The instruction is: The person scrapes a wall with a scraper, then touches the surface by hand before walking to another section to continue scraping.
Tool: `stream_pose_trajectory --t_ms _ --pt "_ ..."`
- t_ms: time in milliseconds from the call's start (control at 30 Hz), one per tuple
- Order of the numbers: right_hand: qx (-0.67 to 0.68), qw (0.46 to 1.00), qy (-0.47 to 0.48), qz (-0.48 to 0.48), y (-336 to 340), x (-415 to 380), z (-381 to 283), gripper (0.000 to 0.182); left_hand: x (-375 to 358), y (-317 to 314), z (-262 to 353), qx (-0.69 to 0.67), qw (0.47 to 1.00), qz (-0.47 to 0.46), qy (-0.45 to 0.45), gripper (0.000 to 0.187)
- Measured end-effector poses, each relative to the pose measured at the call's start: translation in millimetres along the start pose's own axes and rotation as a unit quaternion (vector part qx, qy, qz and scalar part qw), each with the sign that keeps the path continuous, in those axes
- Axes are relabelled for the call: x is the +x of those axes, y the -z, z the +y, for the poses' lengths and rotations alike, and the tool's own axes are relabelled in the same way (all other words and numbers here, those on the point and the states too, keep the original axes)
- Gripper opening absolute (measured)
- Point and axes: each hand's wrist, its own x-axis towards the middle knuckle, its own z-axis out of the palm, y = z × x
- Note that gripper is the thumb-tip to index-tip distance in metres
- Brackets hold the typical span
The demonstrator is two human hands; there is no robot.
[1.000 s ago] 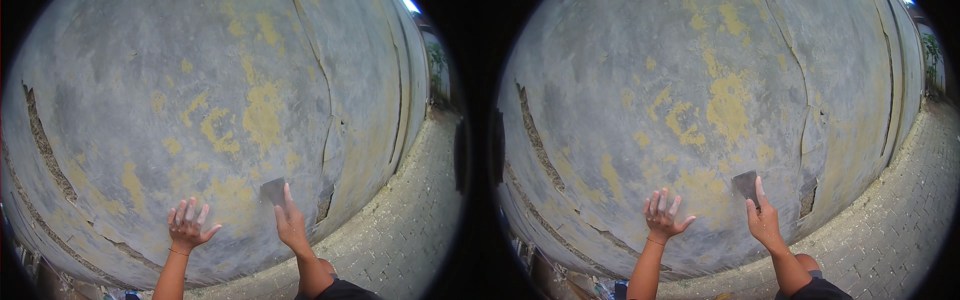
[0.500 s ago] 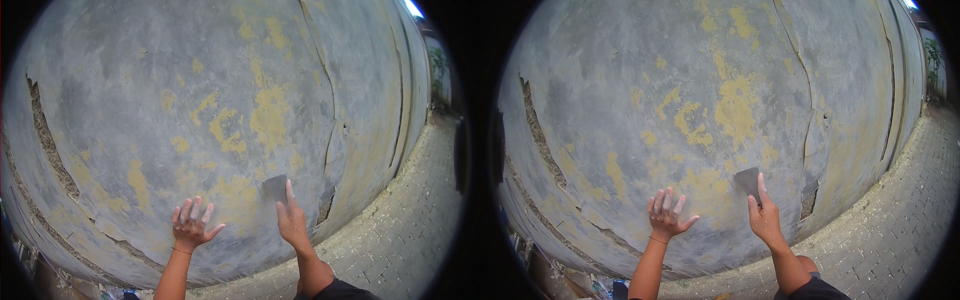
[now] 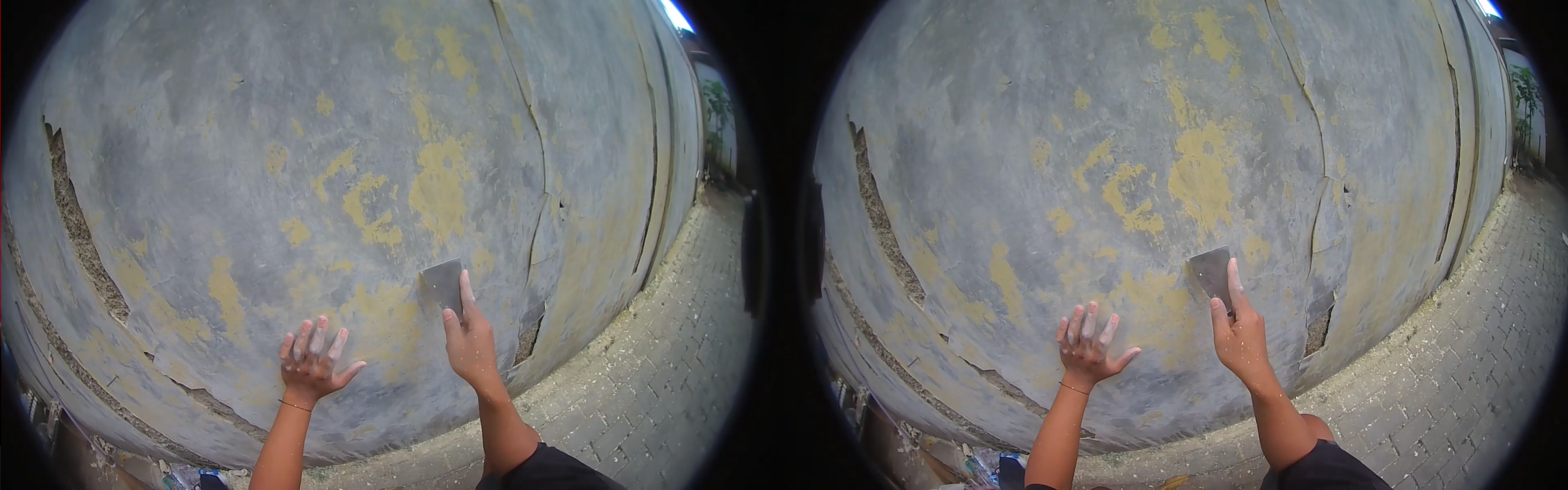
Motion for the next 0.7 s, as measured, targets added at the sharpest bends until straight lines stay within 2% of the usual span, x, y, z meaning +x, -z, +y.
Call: stream_pose_trajectory --t_ms 67,167,433,567,700 --pt "0.006 0.999 -0.026 -0.033 -3.8 1.3 1.8 0.06 -0.1 0.4 -0.5 0.004 1.0 0.0 -0.001 0.067" --pt "0.013 0.997 0.06 0.047 -7.0 -11.6 32.2 0.061 0.3 1.5 -1.9 0.004 1.0 0.004 -0.002 0.067" --pt "0.012 1.0 -0.015 0.012 -5.1 5.5 0.6 0.062 -0.7 0.1 -0.3 0.007 1.0 0.006 0.001 0.067" --pt "-0.015 0.999 0.033 0.033 -2.0 -13.2 28.1 0.061 -0.7 -0.4 1.0 0.0 1.0 0.002 0.014 0.064" --pt "-0.01 0.999 0.017 0.027 -4.3 -8.0 21.8 0.061 -3.4 -2.2 1.1 -0.001 1.0 -0.003 0.014 0.064"
